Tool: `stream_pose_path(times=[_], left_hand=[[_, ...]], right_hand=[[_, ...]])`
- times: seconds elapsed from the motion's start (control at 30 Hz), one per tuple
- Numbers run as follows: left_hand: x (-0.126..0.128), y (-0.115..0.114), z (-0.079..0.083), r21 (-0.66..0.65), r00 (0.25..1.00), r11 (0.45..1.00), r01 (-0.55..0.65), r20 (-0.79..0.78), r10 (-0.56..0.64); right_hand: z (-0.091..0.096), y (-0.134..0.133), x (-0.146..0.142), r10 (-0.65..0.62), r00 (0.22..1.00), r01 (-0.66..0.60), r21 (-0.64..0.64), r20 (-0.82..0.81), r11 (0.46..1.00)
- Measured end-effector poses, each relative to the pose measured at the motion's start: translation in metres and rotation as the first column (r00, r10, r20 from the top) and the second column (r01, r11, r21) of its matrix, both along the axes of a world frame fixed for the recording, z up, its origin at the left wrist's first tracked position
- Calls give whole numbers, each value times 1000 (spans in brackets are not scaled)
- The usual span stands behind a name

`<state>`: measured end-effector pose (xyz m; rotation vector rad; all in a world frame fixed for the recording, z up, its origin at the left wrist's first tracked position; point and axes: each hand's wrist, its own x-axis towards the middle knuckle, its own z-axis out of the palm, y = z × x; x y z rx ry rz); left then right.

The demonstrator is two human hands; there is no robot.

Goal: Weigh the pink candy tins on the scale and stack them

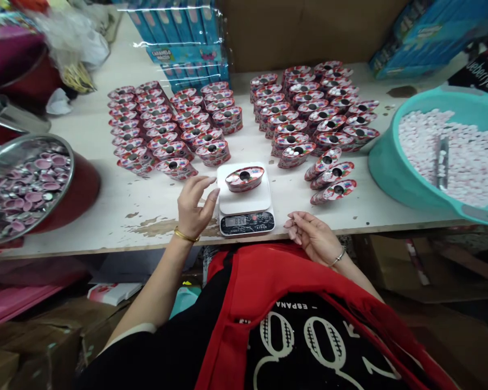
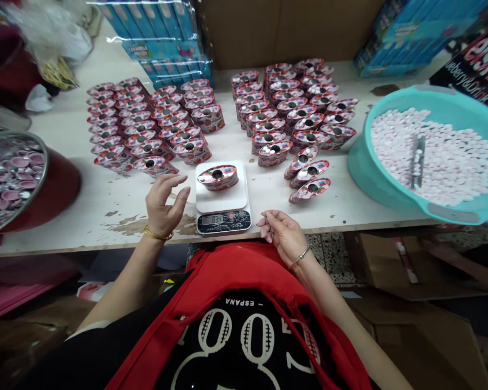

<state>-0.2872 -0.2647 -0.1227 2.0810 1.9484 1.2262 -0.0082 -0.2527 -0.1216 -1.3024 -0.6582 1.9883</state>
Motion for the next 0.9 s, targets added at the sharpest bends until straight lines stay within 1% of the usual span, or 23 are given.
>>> stream_pose_path(times=[0.07, 0.13, 0.2, 0.27, 0.3, 0.33, 0.37, 0.43, 0.47, 0.5, 0.57, 0.63, 0.7, 0.8, 0.9], left_hand=[[3, 3, 0, -1, 999, 1000, 18, -46, -18], [6, 6, 0, -6, 992, 999, 53, -113, -54], [9, 10, -1, -8, 978, 995, 102, -182, -101], [14, 16, -2, -7, 963, 991, 135, -235, -133], [16, 19, -2, -8, 956, 989, 150, -254, -147], [19, 21, -1, -12, 951, 986, 166, -264, -163], [21, 24, -1, -19, 947, 983, 184, -264, -183], [25, 27, 0, -34, 949, 976, 214, -229, -216], [26, 28, 1, -32, 957, 977, 212, -193, -214], [26, 28, 1, -24, 970, 981, 193, -149, -194], [24, 25, 2, -5, 992, 993, 117, -51, -117], [20, 21, 1, 2, 999, 999, 40, 28, -40], [15, 16, -1, 6, 997, 1000, -3, 77, 2], [9, 10, -5, 7, 993, 999, -37, 108, 36], [5, 6, -9, -21, 990, 997, -70, 119, 72]], right_hand=[[2, 2, -3, 0, 1000, 0, 27, 18, 1000], [5, 8, -9, 3, 999, -7, 81, 44, 997], [11, 19, -19, 19, 998, -30, 164, 66, 986], [19, 32, -31, 59, 994, -82, 275, 91, 958], [23, 39, -39, 87, 990, -120, 341, 110, 932], [28, 46, -47, 113, 984, -162, 413, 141, 896], [33, 52, -55, 136, 973, -211, 485, 186, 849], [42, 64, -71, 157, 941, -315, 606, 300, 730], [46, 69, -79, 153, 921, -364, 649, 359, 667], [48, 73, -86, 142, 899, -409, 681, 413, 608], [49, 80, -98, 107, 860, -480, 719, 499, 502], [48, 85, -106, 79, 827, -533, 731, 557, 427], [45, 89, -110, 73, 805, -566, 726, 588, 391], [42, 92, -113, 92, 796, -584, 721, 598, 373], [46, 93, -109, 78, 803, -577, 737, 591, 353]])
